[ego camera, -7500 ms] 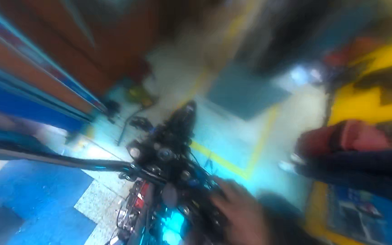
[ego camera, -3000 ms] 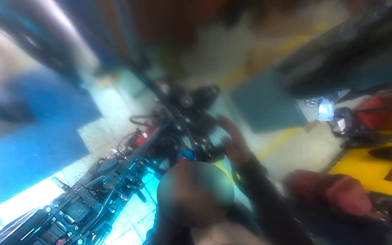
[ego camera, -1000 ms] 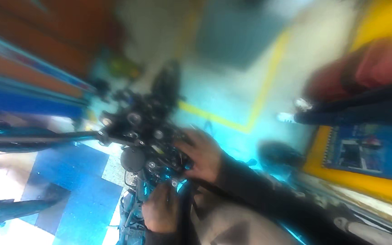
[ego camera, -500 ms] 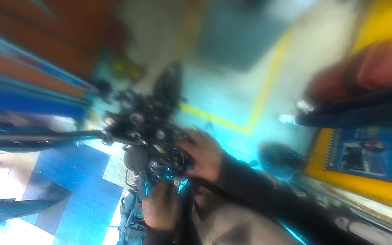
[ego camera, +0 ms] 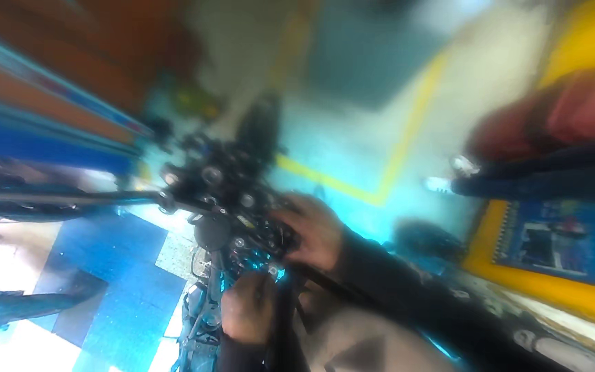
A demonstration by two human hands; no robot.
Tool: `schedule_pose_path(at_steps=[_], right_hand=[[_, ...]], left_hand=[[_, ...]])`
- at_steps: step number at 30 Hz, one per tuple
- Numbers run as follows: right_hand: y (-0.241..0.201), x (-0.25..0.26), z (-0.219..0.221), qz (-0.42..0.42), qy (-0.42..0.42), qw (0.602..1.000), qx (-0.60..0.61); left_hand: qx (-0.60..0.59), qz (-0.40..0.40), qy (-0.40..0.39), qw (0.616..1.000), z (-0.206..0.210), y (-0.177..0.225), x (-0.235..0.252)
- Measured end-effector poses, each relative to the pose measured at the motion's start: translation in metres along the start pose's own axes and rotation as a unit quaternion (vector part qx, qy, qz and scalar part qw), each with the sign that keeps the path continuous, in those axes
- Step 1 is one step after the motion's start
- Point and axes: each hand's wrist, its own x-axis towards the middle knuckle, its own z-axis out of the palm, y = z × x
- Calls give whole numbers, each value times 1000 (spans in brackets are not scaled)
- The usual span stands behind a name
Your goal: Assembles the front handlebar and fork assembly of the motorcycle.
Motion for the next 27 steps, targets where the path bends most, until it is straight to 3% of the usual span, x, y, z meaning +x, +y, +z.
schedule_pose_path(at_steps=[3,5,9,13,16,20,22,27], right_hand=[[0,1,-2,0,-14,1000,0],[1,1,1,-9,0,1000,-6],[4,0,6,-28,42,999,5],[3,0,4,-26,30,999,8],[2,1,2,-27,27,999,-1],[1,2,1,-31,21,999,-6],[-1,3,1,-21,16,1000,-8],[1,1,2,-17,25,1000,-9]], left_hand=[[107,11,80,991,10,13,-2],[103,-2,87,991,13,12,-5],[-70,-55,-88,992,-9,-4,-1],[-59,-47,-92,993,-13,-2,6],[-38,-72,-61,995,-14,6,8],[74,-26,95,992,4,19,-1],[73,-26,119,990,9,16,-5],[-46,-49,-74,995,-11,1,4]])
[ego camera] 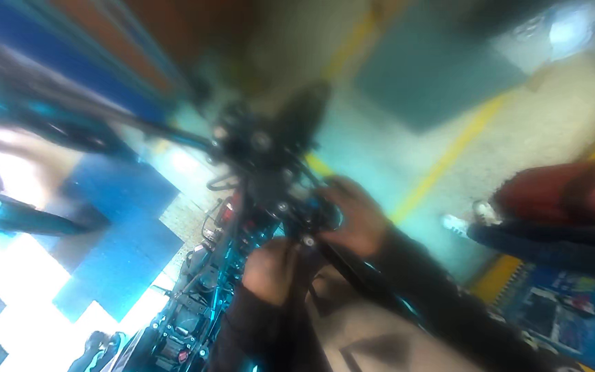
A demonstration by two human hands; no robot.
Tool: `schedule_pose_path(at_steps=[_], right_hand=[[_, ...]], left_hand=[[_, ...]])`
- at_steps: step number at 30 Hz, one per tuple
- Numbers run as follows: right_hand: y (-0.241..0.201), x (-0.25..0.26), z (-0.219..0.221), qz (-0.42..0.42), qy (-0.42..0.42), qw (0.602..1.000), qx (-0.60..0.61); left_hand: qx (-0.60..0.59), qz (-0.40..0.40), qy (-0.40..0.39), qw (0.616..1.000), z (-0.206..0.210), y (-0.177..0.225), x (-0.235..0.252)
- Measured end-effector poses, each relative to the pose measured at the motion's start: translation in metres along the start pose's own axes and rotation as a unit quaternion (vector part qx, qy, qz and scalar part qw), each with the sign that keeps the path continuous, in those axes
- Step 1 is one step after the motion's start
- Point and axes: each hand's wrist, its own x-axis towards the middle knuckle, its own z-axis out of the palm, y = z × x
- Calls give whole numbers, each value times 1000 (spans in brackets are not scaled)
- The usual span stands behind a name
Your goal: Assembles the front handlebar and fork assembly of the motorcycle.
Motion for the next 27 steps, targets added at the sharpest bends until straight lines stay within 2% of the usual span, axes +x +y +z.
schedule_pose_path(at_steps=[3,8,10,11,14,16,19,24,26,27], right_hand=[[0,1,0,1,-1,1000,6],[-1,3,-3,12,-20,1000,10],[-1,2,-1,9,-5,1000,2],[-1,1,0,7,4,1000,-3],[-2,0,-1,17,7,1000,-1],[-2,2,-3,24,-9,1000,13],[-2,3,-7,32,-31,998,36],[-5,3,-12,48,-57,996,47],[-5,4,-11,47,-65,996,35],[-5,4,-11,45,-70,996,29]], left_hand=[[16,-12,-2,1000,-5,6,5],[82,-3,130,988,11,19,2],[98,-2,147,984,16,17,1],[91,-9,121,989,13,17,2],[17,-72,-37,997,-12,31,11],[13,-87,-82,993,-21,33,14],[38,-29,-8,999,-10,19,11],[98,-12,117,988,9,19,5],[95,-2,141,985,14,15,1],[85,0,124,989,13,11,-1]])
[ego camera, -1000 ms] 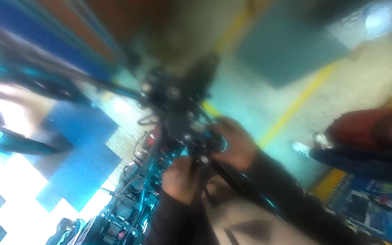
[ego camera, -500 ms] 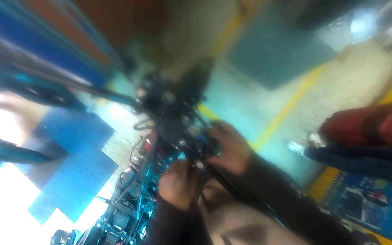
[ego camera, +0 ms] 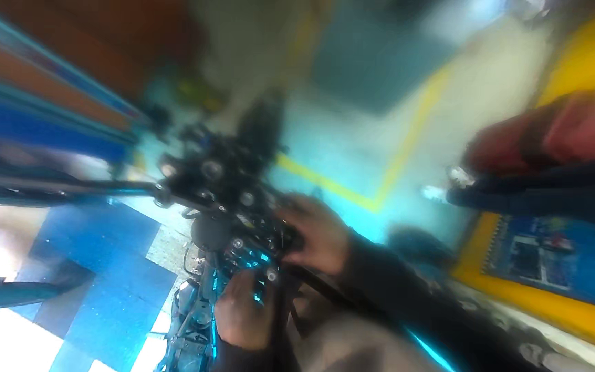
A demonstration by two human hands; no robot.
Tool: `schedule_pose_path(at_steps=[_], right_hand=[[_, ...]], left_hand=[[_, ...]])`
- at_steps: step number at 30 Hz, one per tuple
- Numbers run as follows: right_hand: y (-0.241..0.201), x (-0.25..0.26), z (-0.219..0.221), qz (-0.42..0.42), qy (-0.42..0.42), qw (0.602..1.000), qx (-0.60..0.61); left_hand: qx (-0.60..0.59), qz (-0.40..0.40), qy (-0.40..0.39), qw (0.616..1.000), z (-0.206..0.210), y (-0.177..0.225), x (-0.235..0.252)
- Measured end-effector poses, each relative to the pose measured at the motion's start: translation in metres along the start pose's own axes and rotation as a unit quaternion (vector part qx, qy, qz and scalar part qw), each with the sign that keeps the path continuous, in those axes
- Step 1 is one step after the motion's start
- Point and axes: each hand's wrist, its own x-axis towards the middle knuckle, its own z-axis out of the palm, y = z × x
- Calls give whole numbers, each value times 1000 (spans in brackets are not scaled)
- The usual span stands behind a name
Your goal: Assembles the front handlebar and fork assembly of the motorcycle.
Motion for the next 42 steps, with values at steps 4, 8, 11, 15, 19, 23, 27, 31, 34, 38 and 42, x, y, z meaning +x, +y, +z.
schedule_pose_path(at_steps=[4,8,11,15,19,23,27,31,34,38,42], right_hand=[[6,-3,5,-26,25,999,-8],[10,-5,8,-38,40,998,1],[11,-4,10,-47,52,998,-4],[9,-5,8,-49,51,997,-11],[9,-7,14,-56,80,994,-52],[0,-7,18,-29,77,992,-95],[-1,-8,21,-34,100,989,-100],[-1,-8,20,-33,82,991,-101],[0,-8,21,-39,84,990,-108],[1,-10,21,-52,95,989,-103],[2,-9,19,-55,88,989,-101]], left_hand=[[-55,48,-81,994,-8,-15,3],[-49,33,-67,996,-7,-13,6],[-17,-4,-25,1000,-4,-3,4],[18,13,68,997,7,4,-2],[-86,16,-66,994,-5,-16,1],[-98,43,-88,990,-7,-20,4],[-158,18,-58,986,0,-23,2],[-110,12,24,994,5,-13,-4],[-78,23,28,996,5,-13,-5],[-58,74,-147,985,-7,-24,6],[-46,110,-177,977,-13,-26,14]])
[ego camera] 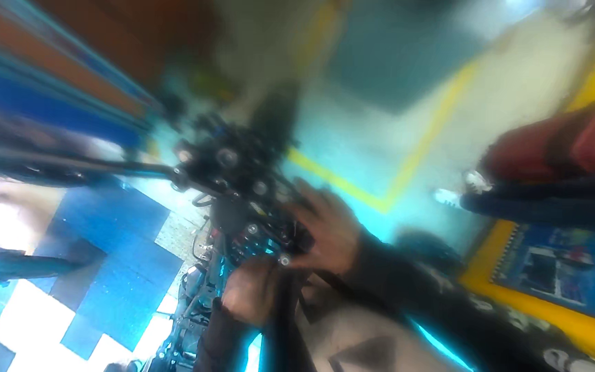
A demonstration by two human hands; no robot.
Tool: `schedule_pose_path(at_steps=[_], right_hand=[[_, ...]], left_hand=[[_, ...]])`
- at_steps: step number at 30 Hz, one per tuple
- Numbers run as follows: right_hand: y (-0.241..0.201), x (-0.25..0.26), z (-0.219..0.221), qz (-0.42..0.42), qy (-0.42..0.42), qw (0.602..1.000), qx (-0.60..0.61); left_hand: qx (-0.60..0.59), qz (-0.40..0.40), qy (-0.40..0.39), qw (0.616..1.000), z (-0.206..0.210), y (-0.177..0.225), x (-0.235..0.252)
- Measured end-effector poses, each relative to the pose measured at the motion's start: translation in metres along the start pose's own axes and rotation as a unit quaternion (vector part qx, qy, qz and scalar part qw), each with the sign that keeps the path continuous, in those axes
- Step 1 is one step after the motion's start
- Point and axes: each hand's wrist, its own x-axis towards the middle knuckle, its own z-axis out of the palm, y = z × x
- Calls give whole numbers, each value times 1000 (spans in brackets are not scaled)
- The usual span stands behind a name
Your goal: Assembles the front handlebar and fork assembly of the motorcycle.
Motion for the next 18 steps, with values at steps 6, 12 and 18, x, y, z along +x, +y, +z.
schedule_pose_path(at_steps=[6,12,18], right_hand=[[6,0,0,-24,15,999,34],[10,0,1,-28,7,999,24],[9,1,-4,-10,-18,999,35]], left_hand=[[-23,-39,56,997,4,6,-2],[117,-57,209,969,26,31,-5],[20,-81,136,987,19,20,-7]])
